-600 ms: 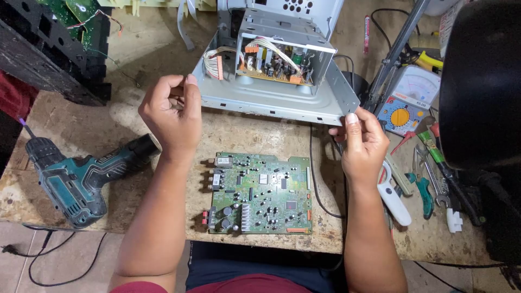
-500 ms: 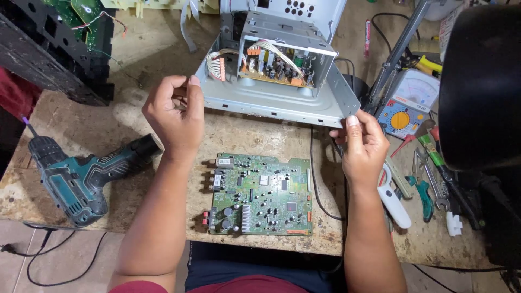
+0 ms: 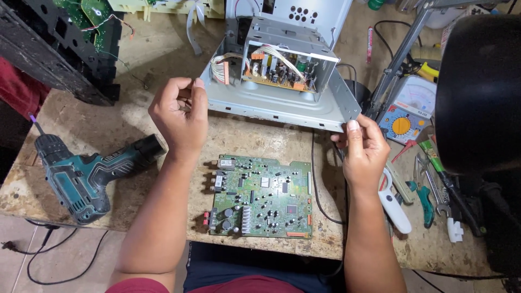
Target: Inspecting and cleaning an electronic circuit board using a magnifying glass and a brush at a repair station.
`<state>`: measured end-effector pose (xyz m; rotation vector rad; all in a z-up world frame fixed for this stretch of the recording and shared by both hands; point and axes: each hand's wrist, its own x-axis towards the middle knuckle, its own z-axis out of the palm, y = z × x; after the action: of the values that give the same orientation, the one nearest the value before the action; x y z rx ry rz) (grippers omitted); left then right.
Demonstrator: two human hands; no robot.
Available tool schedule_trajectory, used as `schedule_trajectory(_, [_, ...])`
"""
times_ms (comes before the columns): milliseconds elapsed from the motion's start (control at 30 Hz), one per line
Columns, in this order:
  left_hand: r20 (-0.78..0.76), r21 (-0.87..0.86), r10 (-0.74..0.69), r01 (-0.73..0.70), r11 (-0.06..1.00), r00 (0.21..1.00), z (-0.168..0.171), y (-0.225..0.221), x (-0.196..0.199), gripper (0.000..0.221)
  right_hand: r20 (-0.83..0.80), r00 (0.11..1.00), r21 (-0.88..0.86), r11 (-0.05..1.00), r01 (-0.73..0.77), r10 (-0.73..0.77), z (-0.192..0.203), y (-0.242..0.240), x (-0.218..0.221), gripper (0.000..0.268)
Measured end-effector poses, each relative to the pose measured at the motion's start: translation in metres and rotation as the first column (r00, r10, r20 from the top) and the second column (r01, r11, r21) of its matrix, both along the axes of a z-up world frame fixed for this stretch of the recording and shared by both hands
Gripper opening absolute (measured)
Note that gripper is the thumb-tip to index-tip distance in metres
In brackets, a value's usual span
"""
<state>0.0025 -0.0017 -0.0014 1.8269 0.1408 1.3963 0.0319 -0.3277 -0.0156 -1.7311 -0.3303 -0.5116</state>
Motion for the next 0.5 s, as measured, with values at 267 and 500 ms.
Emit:
schedule_trajectory(267, [0.001,0.009,0.014,-0.014,1.000,1.000,-0.0009,-0.0009,0.0005,0.008,-0.006,1.000,-0.006,1.000,0.007,-0.007,0.0036,0.0009,-0.0021,0.022])
schedule_trajectory(500, [0.015,-0.034,0.015,-0.015,0.999,1.000,0.0013,-0.0038,0.0018,0.009,-0.020,1.000,0.018,1.000,-0.004,0.005,0.0037,-0.0006,0.0004,0.022])
